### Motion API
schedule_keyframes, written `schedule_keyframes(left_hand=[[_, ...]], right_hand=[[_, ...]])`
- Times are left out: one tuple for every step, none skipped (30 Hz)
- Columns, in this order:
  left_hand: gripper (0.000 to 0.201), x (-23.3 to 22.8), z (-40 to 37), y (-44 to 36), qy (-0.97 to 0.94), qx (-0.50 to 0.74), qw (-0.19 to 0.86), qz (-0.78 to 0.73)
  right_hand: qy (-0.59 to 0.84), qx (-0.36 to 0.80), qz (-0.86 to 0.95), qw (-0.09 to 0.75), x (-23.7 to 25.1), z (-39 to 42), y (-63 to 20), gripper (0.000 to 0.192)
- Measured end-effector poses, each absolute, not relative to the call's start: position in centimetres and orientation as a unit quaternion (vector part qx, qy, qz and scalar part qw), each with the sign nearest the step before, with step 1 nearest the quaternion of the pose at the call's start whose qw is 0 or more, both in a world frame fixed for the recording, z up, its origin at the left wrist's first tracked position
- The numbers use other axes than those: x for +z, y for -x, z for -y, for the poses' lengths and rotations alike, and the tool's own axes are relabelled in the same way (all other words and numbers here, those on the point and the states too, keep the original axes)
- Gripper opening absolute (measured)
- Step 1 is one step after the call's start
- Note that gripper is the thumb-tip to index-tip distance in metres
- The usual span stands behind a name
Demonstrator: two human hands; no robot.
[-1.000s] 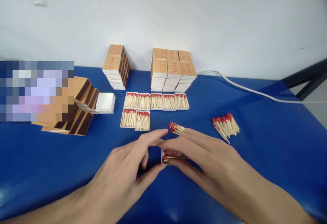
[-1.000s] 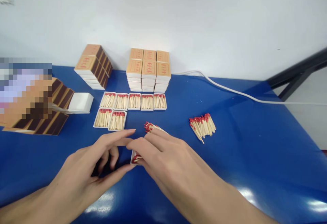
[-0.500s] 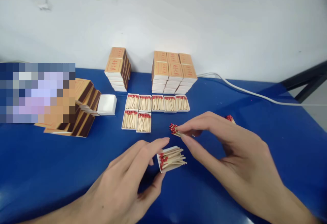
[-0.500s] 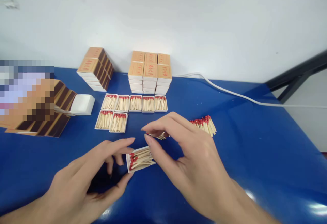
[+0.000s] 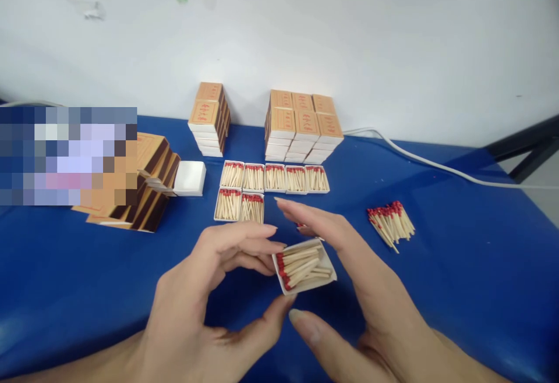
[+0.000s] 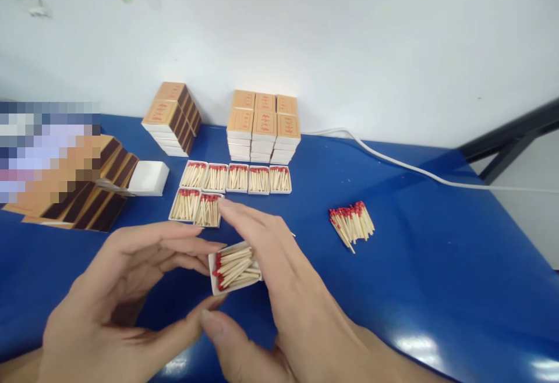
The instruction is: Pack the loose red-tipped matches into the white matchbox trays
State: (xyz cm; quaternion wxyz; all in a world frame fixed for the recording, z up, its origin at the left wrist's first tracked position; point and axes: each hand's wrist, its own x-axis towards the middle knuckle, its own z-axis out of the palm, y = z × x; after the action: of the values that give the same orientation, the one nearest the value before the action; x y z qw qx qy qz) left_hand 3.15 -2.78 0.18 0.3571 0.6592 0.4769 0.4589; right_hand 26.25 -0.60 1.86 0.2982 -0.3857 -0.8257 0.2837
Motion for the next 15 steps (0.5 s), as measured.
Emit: schedule_keyframes(left_hand=[[0.061, 0.3, 2.7, -3.1, -0.666, 0.455, 0.348, -0.478], [0.061, 0.3, 2.6, -3.0, -0.674, 0.451, 0.336, -0.478], [0.06, 0.3, 2.4, -2.9, -0.685, 0.447, 0.319, -0.479], [0.059, 0.3, 2.3, -2.8, -0.695, 0.439, 0.301, -0.483], [0.058, 0.2, 2.3, -2.7, -0.707, 0.423, 0.288, -0.488], [0.058, 0.0, 2.2, -2.6, -0.722, 0.401, 0.278, -0.49], [0.058, -0.2, 2.2, -2.5, -0.739, 0.374, 0.272, -0.49], [0.057, -0.4, 2.2, -2.3, -0.754, 0.347, 0.267, -0.489], [0.056, -0.6, 2.2, -2.2, -0.764, 0.327, 0.262, -0.491], [0.054, -0.8, 2.2, -2.1, -0.768, 0.317, 0.257, -0.494], [0.051, -0.9, 2.2, -2.1, -0.769, 0.312, 0.253, -0.498], [0.048, -0.9, 2.2, -2.0, -0.769, 0.308, 0.251, -0.5], [0.046, -0.9, 2.1, -2.0, -0.771, 0.301, 0.257, -0.5], [0.045, -0.8, 2.0, -2.0, -0.774, 0.295, 0.263, -0.494], [0.045, -0.7, 1.9, -1.9, -0.777, 0.291, 0.265, -0.491]], right_hand=[[0.382, 0.278, 0.829, 0.299, 2.0, 0.4, -26.3, 0.077], [0.382, 0.273, 0.833, 0.293, 2.1, 0.1, -26.5, 0.075], [0.385, 0.269, 0.835, 0.285, 2.3, -0.1, -26.6, 0.073], [0.391, 0.266, 0.835, 0.281, 2.5, -0.3, -26.8, 0.069], [0.4, 0.265, 0.83, 0.284, 2.6, -0.5, -27.1, 0.064], [0.413, 0.262, 0.82, 0.297, 2.7, -0.7, -27.3, 0.059], [0.428, 0.258, 0.805, 0.319, 2.8, -0.9, -27.5, 0.052], [0.451, 0.247, 0.786, 0.344, 2.8, -1.2, -27.8, 0.045], [0.478, 0.23, 0.767, 0.362, 2.8, -1.5, -27.9, 0.038], [0.507, 0.206, 0.751, 0.37, 2.7, -1.8, -28.1, 0.032], [0.533, 0.179, 0.742, 0.366, 2.6, -2.2, -28.2, 0.026], [0.552, 0.155, 0.74, 0.351, 2.5, -2.5, -28.3, 0.021], [0.566, 0.136, 0.743, 0.329, 2.4, -2.7, -28.4, 0.016], [0.573, 0.126, 0.75, 0.304, 2.3, -2.9, -28.5, 0.013], [0.575, 0.125, 0.758, 0.28, 2.1, -3.1, -28.5, 0.012]])
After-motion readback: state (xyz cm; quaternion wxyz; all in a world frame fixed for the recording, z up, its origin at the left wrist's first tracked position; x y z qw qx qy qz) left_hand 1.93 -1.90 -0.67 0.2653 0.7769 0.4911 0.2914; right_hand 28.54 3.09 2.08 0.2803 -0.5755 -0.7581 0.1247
